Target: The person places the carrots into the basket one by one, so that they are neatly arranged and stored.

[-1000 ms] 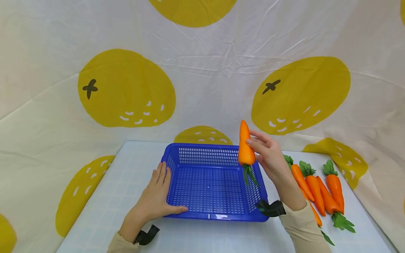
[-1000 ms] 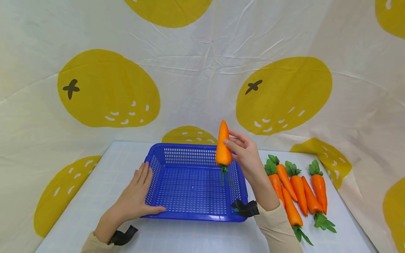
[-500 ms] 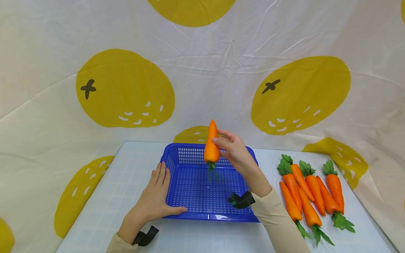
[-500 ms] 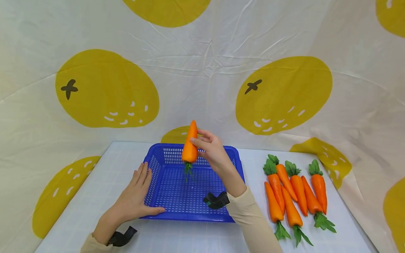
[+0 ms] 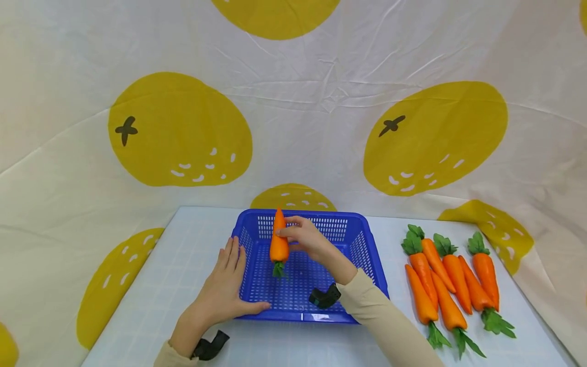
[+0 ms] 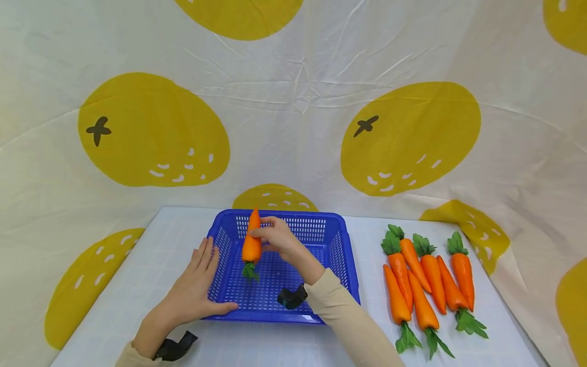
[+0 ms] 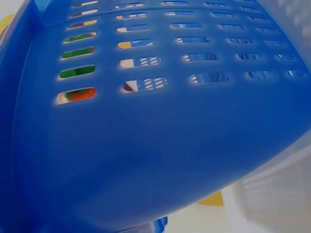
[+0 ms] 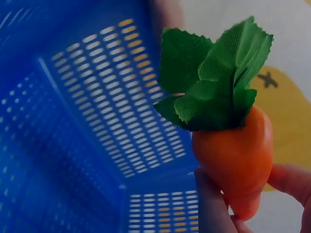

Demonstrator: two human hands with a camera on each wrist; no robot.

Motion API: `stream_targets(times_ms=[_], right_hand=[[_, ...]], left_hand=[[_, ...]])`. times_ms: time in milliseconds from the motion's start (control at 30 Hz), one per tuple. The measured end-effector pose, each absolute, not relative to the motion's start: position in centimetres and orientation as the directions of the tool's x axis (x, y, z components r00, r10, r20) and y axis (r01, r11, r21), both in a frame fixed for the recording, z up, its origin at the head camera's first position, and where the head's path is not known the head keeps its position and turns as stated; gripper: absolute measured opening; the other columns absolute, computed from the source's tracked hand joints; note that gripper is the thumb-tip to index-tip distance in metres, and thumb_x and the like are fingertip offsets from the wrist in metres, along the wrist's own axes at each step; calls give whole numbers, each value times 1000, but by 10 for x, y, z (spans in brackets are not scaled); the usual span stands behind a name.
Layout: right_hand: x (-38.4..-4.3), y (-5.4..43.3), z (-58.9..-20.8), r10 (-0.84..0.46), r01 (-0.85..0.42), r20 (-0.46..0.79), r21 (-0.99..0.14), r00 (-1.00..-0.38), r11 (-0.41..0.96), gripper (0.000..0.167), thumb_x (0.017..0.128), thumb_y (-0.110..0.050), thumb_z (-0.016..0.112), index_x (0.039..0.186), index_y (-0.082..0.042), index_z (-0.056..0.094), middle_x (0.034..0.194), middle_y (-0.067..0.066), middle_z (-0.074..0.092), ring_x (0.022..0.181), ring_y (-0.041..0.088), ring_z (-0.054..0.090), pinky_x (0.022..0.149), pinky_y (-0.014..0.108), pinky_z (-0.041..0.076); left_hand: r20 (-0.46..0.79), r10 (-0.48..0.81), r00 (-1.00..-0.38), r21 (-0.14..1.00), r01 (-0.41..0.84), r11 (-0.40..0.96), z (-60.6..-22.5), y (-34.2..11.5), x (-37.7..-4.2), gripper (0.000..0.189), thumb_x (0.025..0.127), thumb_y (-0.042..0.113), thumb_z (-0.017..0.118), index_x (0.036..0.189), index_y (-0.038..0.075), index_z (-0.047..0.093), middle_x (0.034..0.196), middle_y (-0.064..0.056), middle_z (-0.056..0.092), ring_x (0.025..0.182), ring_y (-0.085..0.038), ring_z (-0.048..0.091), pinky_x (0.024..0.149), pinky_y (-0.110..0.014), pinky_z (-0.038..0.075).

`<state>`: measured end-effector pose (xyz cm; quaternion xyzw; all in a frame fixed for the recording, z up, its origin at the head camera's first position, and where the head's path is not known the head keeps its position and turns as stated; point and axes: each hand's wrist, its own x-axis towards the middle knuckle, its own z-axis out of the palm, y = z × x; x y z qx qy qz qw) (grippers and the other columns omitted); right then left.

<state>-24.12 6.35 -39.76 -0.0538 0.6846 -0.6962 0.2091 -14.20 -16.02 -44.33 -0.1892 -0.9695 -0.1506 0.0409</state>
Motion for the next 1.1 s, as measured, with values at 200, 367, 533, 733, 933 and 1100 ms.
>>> stream_targets(times_ms=[200,367,533,733,933,1100], right_hand=[[-244,58,-418,-382,252,-270,-963,-884,98,58,91,-9,67,139,9,41,118,26,61,91,29,66,85,47,57],[-246,56,-429,-378,291,-322,-947,-868,138,55,90,-8,68,135,9,41,113,25,62,86,26,66,83,46,58],[-247,57,-437,-383,303,-354,-934,-853,189,56,89,-8,69,135,9,41,112,25,61,87,29,67,81,46,58],[-247,59,-447,-399,302,-394,-913,-828,273,56,88,-6,68,134,8,41,110,23,61,90,30,67,77,44,59],[-248,51,-447,-432,283,-408,-902,-804,325,52,87,-5,68,130,8,42,104,21,60,84,31,69,74,44,60],[-251,35,-444,-436,281,-430,-887,-791,366,51,86,-6,69,128,8,44,102,19,59,82,30,68,72,44,60]], left_hand=[[154,357,-921,274,387,880,-445,-161,-143,137,65,85,65,152,-11,21,163,-26,-3,150,-40,-5,117,-58,13],[160,362,-918,273,393,878,-446,-161,-144,139,65,90,58,153,-11,21,163,-26,-4,150,-40,-6,117,-58,14],[168,365,-916,281,400,872,-445,-161,-143,138,66,90,57,152,-11,21,162,-27,-4,150,-40,-5,117,-58,14],[167,373,-913,264,406,875,-445,-160,-143,135,69,91,52,152,-11,23,163,-27,-2,150,-40,-5,118,-57,13],[162,372,-914,262,403,877,-444,-160,-142,133,69,91,52,151,-11,25,162,-27,-2,150,-41,-5,117,-58,14],[161,372,-914,270,404,874,-442,-160,-142,133,70,90,53,151,-11,25,162,-27,-2,150,-41,-5,117,-58,13]])
